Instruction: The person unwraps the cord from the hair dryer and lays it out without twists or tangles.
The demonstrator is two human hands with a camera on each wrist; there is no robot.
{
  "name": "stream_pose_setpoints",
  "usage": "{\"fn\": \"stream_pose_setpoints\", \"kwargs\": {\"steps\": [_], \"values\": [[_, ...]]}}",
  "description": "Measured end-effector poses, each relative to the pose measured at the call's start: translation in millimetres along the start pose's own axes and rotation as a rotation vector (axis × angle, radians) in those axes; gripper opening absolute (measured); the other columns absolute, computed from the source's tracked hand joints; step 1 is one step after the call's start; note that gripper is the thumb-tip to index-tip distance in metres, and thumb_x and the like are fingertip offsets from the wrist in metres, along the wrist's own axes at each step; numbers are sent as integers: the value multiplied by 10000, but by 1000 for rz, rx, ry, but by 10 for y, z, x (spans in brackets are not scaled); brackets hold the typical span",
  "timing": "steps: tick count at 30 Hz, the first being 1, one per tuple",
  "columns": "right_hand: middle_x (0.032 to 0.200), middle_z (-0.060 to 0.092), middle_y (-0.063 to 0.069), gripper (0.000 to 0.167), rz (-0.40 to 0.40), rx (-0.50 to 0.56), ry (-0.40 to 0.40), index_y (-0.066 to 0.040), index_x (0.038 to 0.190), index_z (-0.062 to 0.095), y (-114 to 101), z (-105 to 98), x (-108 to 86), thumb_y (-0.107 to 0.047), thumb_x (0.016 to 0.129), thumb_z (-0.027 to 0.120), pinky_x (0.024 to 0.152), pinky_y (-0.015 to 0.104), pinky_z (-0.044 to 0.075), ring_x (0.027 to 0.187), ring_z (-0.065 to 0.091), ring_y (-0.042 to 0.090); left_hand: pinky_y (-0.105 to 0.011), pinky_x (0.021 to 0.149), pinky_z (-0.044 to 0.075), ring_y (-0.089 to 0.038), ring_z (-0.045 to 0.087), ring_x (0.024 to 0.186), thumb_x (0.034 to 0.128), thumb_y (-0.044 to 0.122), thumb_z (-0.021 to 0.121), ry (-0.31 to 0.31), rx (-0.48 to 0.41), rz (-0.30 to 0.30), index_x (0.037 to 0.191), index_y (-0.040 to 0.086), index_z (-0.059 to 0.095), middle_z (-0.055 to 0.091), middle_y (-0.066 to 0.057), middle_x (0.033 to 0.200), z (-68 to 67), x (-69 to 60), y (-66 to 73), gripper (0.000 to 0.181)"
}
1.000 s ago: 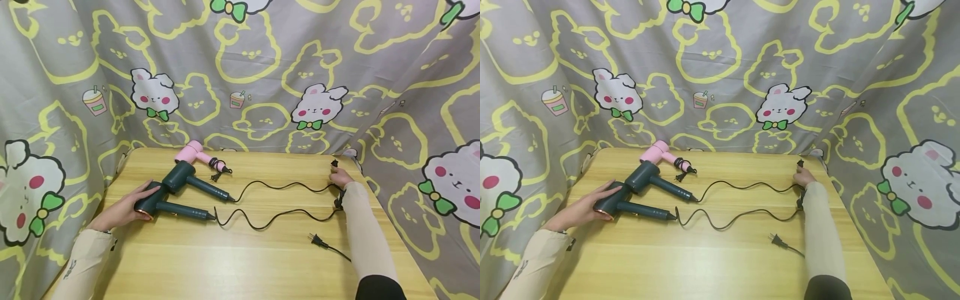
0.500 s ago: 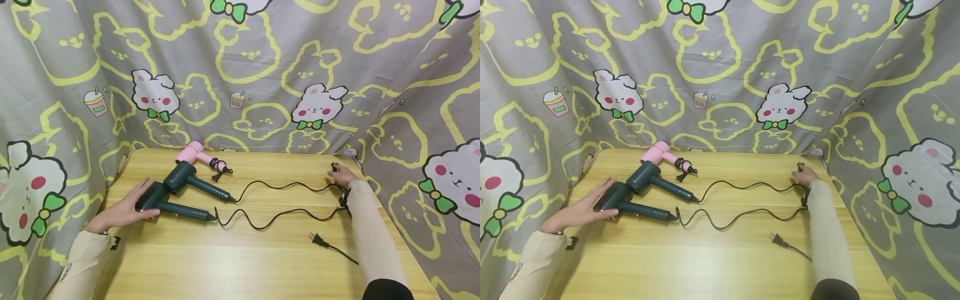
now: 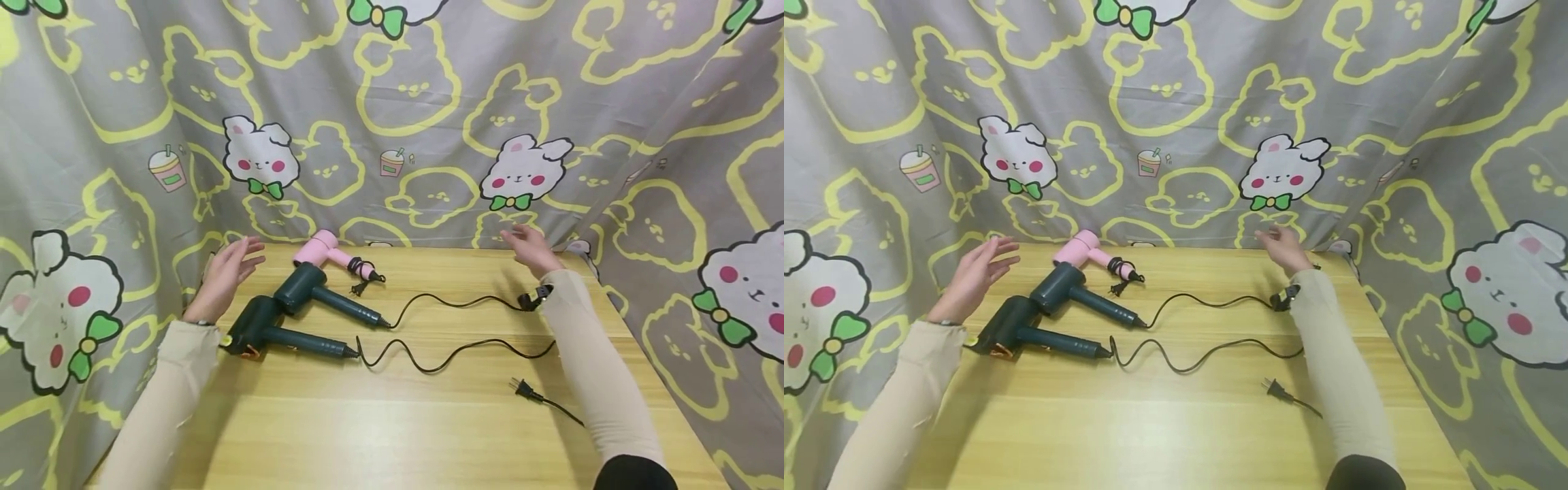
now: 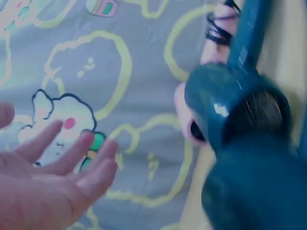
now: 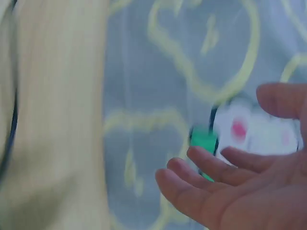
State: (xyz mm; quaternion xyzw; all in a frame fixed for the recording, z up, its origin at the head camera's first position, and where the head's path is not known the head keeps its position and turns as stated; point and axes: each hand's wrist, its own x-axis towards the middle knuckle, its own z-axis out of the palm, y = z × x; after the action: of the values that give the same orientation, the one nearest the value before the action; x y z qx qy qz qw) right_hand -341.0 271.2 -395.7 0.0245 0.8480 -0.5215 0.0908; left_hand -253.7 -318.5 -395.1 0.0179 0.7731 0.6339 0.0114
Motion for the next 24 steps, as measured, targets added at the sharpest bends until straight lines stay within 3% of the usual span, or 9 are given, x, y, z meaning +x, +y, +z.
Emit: {"fn": "stream_pose_setpoints", "kwargs": {"steps": [4, 10, 13, 16, 19, 24], "values": [[1666, 274, 274, 709, -7, 278, -52, 8, 1643, 109, -251, 384, 83, -313, 1110, 451, 1240, 537, 319, 1523, 332, 435, -488, 1297, 189, -131, 512, 1255, 1064, 596, 339, 27, -177, -138, 1651, 139, 245, 472, 57, 1410, 108, 283, 24, 750], [1677, 253, 252, 651, 66, 551, -168, -7, 1635, 137, -507, 1039, 181, -254, 1115, 442, 1258, 556, 277, 1549, 291, 425, -330, 1153, 327, -138, 491, 1139, 1086, 564, 271, 61, -227, -301, 1664, 164, 187, 361, -40, 1549, 271, 643, -28, 708], [1686, 230, 253, 652, 111, 628, -196, -19, 1637, 135, -565, 1326, 208, -261, 1115, 441, 1266, 561, 253, 1563, 259, 431, -351, 1203, 274, -248, 442, 1289, 1099, 534, 234, 68, -247, -363, 1668, 135, 153, 235, -138, 1672, 362, 786, -74, 700], [1700, 196, 252, 654, 166, 707, -210, -35, 1641, 165, -597, 1594, 227, -267, 1107, 461, 1278, 554, 224, 1578, 216, 438, -411, 1306, 129, -386, 251, 1514, 1107, 504, 187, 53, -237, -409, 1676, 112, 65, 57, -166, 1741, 444, 891, -132, 702], [1711, 163, 245, 646, 226, 753, -220, -78, 1647, 207, -611, 1840, 244, -275, 1098, 486, 1286, 548, 202, 1589, 178, 441, -429, 1316, 74, -406, 80, 1590, 1106, 494, 171, 58, -235, -441, 1673, 105, 11, -23, -173, 1742, 501, 970, -203, 706], [1715, 116, 261, 662, 302, 788, -192, -111, 1649, 240, -564, 2157, 310, -270, 1077, 533, 1280, 573, 178, 1591, 135, 465, -461, 1318, 82, -339, -21, 1617, 1103, 483, 192, 99, -221, -461, 1667, 72, -10, -54, -185, 1737, 510, 1056, -312, 726]]}}
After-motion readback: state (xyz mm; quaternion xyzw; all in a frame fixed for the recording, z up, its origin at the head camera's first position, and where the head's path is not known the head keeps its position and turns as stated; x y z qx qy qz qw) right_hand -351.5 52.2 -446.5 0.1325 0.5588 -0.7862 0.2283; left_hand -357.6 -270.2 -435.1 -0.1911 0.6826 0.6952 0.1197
